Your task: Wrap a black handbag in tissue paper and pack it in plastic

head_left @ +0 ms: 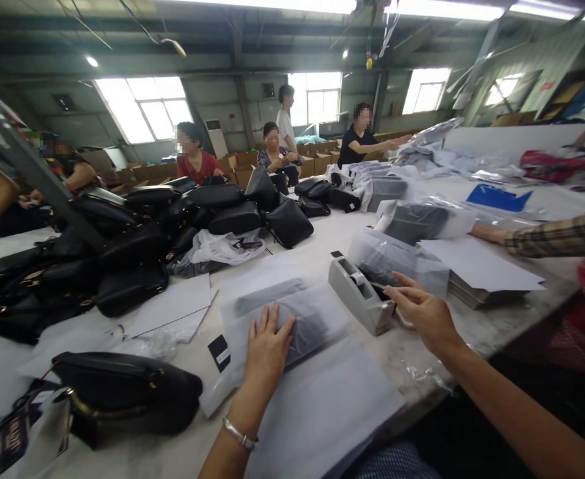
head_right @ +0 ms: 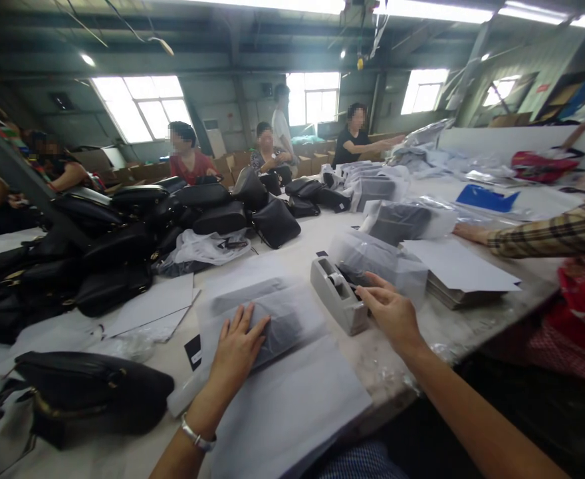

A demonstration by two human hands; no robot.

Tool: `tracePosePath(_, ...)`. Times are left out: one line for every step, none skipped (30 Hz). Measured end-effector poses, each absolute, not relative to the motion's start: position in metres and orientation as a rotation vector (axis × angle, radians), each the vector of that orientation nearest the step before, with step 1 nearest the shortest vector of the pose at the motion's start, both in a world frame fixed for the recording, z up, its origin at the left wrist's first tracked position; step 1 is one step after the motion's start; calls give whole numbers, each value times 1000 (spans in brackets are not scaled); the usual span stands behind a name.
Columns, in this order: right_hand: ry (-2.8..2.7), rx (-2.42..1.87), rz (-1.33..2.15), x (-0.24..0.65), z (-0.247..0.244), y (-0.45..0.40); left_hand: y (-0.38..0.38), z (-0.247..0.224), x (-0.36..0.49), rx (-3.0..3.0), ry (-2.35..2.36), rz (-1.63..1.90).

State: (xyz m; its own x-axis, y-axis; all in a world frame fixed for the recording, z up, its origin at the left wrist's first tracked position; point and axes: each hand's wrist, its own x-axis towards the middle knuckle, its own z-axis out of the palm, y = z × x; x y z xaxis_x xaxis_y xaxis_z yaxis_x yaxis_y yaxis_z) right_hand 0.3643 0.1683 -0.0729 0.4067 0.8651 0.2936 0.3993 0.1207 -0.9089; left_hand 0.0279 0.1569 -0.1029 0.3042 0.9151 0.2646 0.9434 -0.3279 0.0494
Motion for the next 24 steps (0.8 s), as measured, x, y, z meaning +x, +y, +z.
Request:
tracePosePath(-1162, -1474, 527, 363, -70, 159, 157, -104, 28, -2439, -1741, -376)
tracePosePath(-1130, -1470, 585, 363, -68, 151, 157, -105, 28, -2434, -1735, -381)
tracePosePath(-1086, -1467, 667, 363, -69, 143, 157, -106, 27, -2429, -1730, -385)
tracePosePath(-1027, -1459, 762, 363, -71, 137, 158, -108, 27, -2423, -1726, -390)
tracePosePath(-961, -1448, 860, 364, -76, 132, 158, -109, 27, -2420, -1722, -392)
tracePosePath(-895, -1438, 948, 365, -83, 129, 158, -110, 26, -2417, -1717, -393)
tracePosePath(-839, -1431, 1019, 366, -90, 127, 158, -110, 26, -2414, -1711, -393)
tracePosePath(-799, -1430, 1068, 367, -98, 126, 158, -109, 26, -2414, -1705, -389)
tracePosePath(-780, -1437, 1093, 369, -106, 127, 158, -109, 27, -2412, -1701, -384)
tracePosePath(-784, -1450, 1092, 371, -113, 128, 157, -107, 27, -2411, -1699, -376)
tracePosePath(-817, -1470, 1062, 373, -120, 130, 157, -106, 27, -2410, -1700, -365)
tracePosePath(-867, -1497, 1012, 375, -125, 131, 157, -105, 27, -2409, -1704, -355)
tracePosePath(-919, -1528, 960, 379, -130, 132, 157, -104, 28, -2408, -1708, -345)
tracePosePath(-978, -1564, 906, 382, -132, 132, 157, -103, 28, -2407, -1711, -340)
tracePosePath(-1044, -1605, 851, 386, -133, 131, 158, -103, 27, -2411, -1710, -338)
tracePosePath(-1117, -1645, 795, 389, -132, 129, 158, -103, 27, -2417, -1706, -341)
tracePosePath(-1195, -1677, 737, 392, -129, 126, 158, -104, 27, -2422, -1701, -346)
tracePosePath(-1287, -1689, 680, 394, -124, 124, 158, -105, 27, -2426, -1695, -351)
tracePosePath(-1405, -1672, 621, 394, -116, 123, 159, -105, 27, -2426, -1692, -355)
tracePosePath(-1538, -1621, 572, 392, -106, 124, 159, -106, 26, -2423, -1692, -359)
tracePosePath(-1672, -1538, 540, 389, -94, 127, 159, -106, 26, -2418, -1696, -365)
tracePosePath(-1810, -1435, 522, 383, -81, 132, 159, -106, 26, -2416, -1703, -372)
tracePosePath(-1944, -1323, 510, 375, -68, 139, 159, -107, 26, -2418, -1708, -383)
tracePosePath(-2065, -1218, 506, 365, -55, 149, 159, -107, 26, -2422, -1714, -395)
